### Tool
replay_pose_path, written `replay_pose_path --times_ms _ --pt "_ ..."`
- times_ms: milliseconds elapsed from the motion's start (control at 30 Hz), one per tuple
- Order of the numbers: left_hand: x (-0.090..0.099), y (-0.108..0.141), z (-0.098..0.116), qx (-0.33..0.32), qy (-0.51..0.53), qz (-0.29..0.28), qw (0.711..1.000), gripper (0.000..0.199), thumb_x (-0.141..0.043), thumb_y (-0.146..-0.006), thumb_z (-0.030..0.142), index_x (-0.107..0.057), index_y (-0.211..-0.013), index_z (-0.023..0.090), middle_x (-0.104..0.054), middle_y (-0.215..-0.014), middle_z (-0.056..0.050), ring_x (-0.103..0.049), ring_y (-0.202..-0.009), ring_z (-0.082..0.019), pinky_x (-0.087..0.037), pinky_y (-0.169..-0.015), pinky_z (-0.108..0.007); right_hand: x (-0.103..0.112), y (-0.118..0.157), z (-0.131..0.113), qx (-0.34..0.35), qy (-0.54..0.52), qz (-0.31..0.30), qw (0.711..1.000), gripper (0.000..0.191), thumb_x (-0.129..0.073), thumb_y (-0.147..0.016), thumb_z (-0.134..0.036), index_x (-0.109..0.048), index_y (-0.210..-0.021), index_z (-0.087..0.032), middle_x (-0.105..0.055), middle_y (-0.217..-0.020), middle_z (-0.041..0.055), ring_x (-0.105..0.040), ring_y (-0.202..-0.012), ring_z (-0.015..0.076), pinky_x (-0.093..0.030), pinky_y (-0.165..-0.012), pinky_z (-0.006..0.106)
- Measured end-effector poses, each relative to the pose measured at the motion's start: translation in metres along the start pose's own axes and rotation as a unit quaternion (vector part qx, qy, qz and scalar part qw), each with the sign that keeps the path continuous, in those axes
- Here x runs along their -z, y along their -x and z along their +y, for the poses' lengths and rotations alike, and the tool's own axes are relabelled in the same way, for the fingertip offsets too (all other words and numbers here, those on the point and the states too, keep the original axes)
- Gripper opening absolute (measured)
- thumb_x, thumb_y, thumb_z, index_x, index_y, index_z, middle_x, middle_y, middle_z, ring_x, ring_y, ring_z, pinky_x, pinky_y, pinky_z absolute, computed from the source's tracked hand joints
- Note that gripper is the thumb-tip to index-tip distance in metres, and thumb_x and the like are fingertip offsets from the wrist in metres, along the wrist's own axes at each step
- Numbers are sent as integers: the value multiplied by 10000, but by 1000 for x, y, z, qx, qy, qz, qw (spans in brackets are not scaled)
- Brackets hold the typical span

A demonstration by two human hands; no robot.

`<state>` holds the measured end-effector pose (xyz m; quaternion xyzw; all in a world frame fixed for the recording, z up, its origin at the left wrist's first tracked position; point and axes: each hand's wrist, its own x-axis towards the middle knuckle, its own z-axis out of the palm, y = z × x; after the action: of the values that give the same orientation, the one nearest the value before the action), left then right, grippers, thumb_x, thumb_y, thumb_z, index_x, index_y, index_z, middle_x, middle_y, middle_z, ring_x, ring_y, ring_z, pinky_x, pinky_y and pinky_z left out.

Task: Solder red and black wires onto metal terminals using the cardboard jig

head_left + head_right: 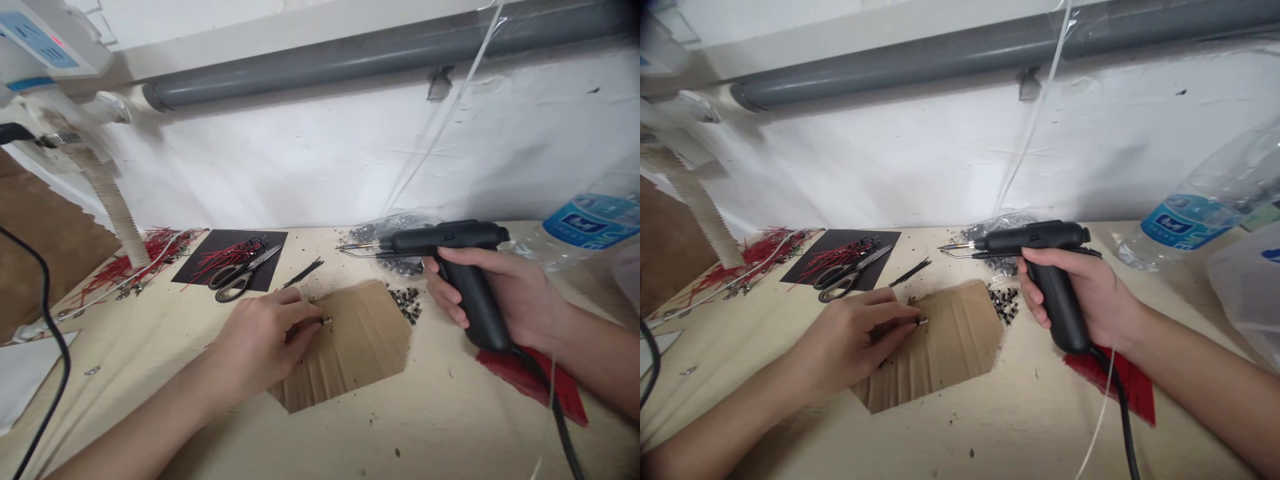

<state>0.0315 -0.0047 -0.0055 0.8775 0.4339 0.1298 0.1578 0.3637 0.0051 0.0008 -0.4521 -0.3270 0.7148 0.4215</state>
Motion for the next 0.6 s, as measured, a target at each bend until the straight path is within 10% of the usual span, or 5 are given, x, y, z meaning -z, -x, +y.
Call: replay_pose_path --times_ms 600 --pt "1 1 7 -31 21 14 999 226 -584 -999 158 -787 -1011 258 -682 -886 -15 -631 -747 -157 -406 -625 -288 -2 4 0 15 12 6 1000 247 -779 -835 -428 -726 -765 -197 -589 -548 16 -556 -443 166 -464 -404 260"
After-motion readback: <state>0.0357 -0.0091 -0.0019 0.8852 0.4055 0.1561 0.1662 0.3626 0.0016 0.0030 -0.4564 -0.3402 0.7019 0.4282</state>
